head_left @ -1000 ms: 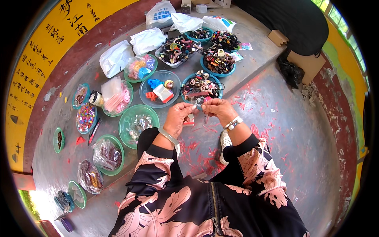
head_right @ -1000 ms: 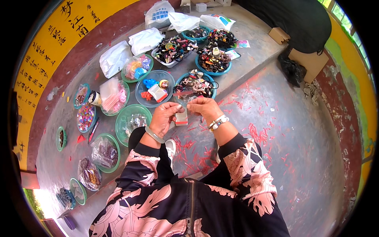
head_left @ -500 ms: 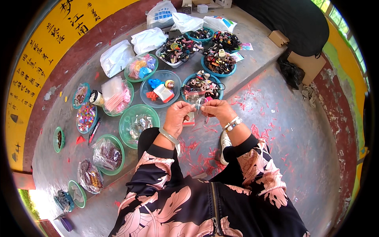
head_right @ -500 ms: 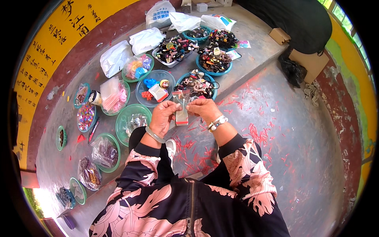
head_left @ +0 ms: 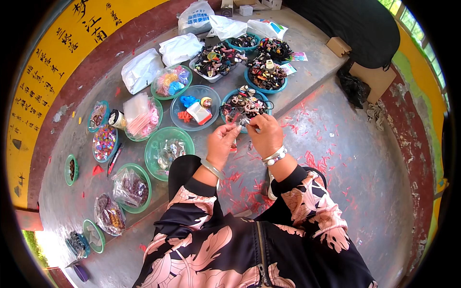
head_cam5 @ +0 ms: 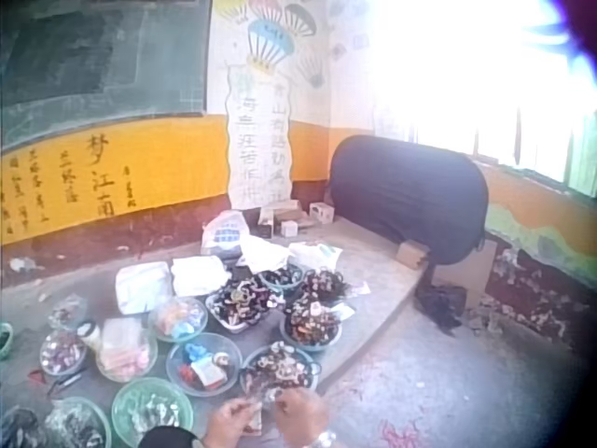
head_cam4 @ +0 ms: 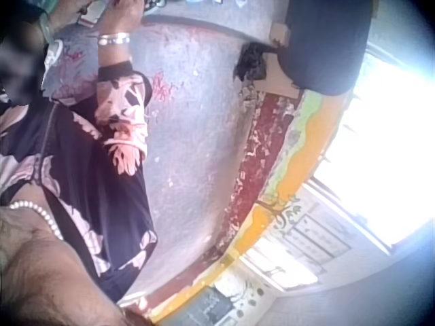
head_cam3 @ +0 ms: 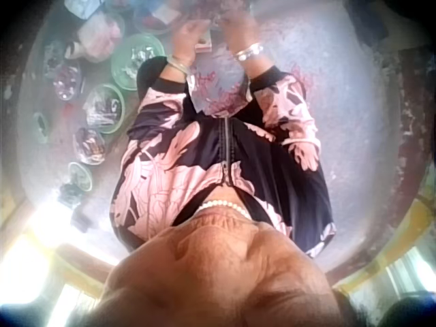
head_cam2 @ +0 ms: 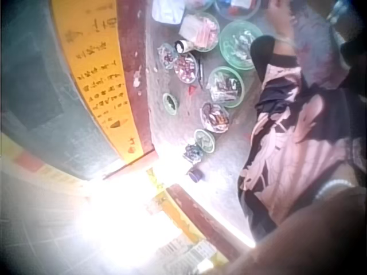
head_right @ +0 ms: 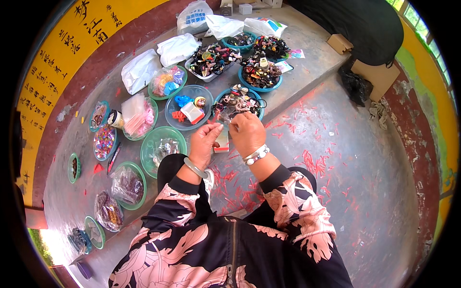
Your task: The person sits on the floor and packs small hair accessories into clear plastic bags. They pick up items from bowls, place them into bags, and seal them before setting them aside.
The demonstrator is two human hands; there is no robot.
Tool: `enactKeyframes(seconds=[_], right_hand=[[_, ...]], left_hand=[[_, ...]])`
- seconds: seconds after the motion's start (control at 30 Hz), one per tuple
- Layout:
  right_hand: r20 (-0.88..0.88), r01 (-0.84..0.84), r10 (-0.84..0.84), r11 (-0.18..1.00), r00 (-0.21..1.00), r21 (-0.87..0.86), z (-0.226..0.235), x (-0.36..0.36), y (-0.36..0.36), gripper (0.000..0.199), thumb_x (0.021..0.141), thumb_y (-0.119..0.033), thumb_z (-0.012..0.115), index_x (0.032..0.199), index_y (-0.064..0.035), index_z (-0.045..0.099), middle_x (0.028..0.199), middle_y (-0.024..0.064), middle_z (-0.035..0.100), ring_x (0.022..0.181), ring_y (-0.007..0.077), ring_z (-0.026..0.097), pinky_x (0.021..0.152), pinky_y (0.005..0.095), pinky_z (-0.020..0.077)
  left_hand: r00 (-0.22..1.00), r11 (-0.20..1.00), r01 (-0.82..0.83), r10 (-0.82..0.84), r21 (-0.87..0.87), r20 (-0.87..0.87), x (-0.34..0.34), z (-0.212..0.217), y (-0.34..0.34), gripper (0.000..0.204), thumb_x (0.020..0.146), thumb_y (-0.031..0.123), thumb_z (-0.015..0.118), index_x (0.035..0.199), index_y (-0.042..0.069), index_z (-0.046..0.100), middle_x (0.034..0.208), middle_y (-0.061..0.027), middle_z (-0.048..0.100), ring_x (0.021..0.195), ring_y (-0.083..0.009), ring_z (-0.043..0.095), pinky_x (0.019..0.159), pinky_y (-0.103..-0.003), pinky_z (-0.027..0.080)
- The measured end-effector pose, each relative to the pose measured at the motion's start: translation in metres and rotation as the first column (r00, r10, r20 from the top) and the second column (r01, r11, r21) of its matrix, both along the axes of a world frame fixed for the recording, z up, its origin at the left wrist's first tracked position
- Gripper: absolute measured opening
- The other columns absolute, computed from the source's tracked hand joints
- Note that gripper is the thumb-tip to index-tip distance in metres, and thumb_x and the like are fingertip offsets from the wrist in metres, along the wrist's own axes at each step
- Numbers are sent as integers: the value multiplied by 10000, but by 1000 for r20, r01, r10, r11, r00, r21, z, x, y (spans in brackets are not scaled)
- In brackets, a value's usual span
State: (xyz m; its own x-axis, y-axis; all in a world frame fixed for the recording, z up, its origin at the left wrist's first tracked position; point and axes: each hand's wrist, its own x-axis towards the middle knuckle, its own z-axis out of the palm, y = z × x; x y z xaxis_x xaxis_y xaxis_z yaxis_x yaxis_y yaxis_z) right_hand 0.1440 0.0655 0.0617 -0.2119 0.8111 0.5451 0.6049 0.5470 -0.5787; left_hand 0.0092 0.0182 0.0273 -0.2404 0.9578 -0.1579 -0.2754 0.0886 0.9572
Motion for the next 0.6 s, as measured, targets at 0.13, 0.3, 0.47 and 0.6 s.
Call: enactKeyframes(seconds=[0.13,0.3,0.47,0.6], right_hand=[[173,-34,0,980,985,195,8,-2,-5,103,652,-102,626,664,-93,523,674,57,508,693,259,521,607,369,417],[269,-73,22,981,963,182,5,-6,-12,133,631,-102,636,701,-95,524,728,55,522,730,247,524,629,373,415],[234,-140,123,989,964,57,6,-6,-15,168,617,-128,673,744,-87,571,731,57,535,746,250,532,654,361,430],[109,-275,285,956,952,-103,-2,-2,-10,196,616,-124,689,778,-58,602,750,74,565,747,265,547,654,352,450]], left_hand=[[981,988,144,-151,62,119,5,-2,0,275,842,225,600,1032,28,580,886,-22,605,739,-67,574,516,-191,444],[920,987,123,-152,103,362,15,9,0,293,853,251,581,1059,44,556,863,7,587,701,-52,544,536,-184,436],[897,993,67,-103,97,430,7,7,-1,257,877,197,531,1084,44,535,911,-15,599,755,-81,570,572,-199,454],[929,998,49,-64,50,365,2,0,2,237,881,130,493,1095,34,523,912,-34,607,775,-104,585,588,-205,456]])
